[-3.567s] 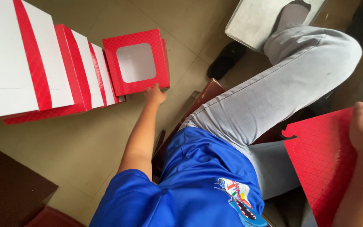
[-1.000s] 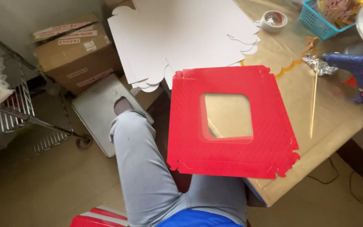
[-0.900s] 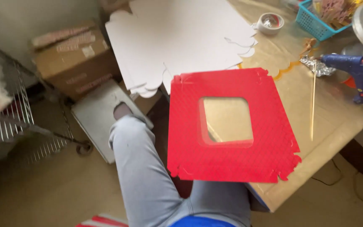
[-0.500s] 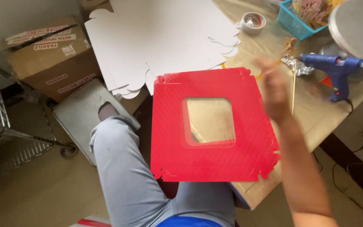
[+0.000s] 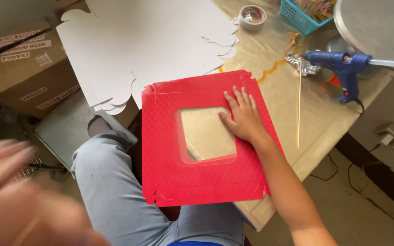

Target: Assembling and folding cardboard cake boxes for bakery storage.

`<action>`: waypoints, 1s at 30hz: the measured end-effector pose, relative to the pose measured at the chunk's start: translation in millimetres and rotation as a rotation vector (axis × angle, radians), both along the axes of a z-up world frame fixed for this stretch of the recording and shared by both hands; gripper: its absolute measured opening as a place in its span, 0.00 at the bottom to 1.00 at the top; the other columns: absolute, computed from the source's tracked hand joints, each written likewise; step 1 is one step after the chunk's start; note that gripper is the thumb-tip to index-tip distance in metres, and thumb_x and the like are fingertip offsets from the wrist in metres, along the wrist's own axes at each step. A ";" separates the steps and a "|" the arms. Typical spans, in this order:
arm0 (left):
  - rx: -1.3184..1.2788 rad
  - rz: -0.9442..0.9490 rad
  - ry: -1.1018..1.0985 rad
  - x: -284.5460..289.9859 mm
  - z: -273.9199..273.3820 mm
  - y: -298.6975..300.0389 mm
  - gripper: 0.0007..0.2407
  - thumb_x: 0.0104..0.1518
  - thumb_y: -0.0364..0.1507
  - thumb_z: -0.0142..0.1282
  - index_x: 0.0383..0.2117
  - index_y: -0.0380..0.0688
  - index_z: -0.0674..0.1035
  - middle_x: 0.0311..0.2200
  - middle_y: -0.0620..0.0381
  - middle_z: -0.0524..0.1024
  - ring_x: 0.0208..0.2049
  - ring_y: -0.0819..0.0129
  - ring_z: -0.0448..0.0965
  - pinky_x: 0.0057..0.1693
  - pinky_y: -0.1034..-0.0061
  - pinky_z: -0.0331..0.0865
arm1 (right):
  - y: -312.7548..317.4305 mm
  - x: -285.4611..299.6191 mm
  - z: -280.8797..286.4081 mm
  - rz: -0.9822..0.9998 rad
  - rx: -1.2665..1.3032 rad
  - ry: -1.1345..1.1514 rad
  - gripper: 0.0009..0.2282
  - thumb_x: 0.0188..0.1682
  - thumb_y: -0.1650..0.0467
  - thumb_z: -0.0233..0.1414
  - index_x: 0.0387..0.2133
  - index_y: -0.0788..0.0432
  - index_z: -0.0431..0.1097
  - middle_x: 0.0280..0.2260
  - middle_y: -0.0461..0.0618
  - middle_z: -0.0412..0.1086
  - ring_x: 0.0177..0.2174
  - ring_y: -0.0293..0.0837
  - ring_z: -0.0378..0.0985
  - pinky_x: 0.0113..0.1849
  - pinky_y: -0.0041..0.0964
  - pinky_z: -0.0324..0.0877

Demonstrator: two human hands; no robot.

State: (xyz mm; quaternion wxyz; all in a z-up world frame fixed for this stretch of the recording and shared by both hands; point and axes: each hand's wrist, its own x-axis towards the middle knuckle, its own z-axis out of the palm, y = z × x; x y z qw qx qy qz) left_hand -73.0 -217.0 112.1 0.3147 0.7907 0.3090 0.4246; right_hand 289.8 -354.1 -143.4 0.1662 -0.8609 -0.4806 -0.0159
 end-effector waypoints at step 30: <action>-1.167 -0.339 -0.236 59.1 -260.2 -0.3 0.19 0.62 0.26 0.51 0.60 0.38 0.66 0.50 0.50 0.79 0.48 0.69 0.79 0.55 0.74 0.73 | -97.7 80.8 9.2 -0.557 0.458 1.236 0.17 0.54 0.57 0.51 0.47 0.55 0.73 0.35 0.40 0.75 0.31 0.35 0.73 0.32 0.33 0.69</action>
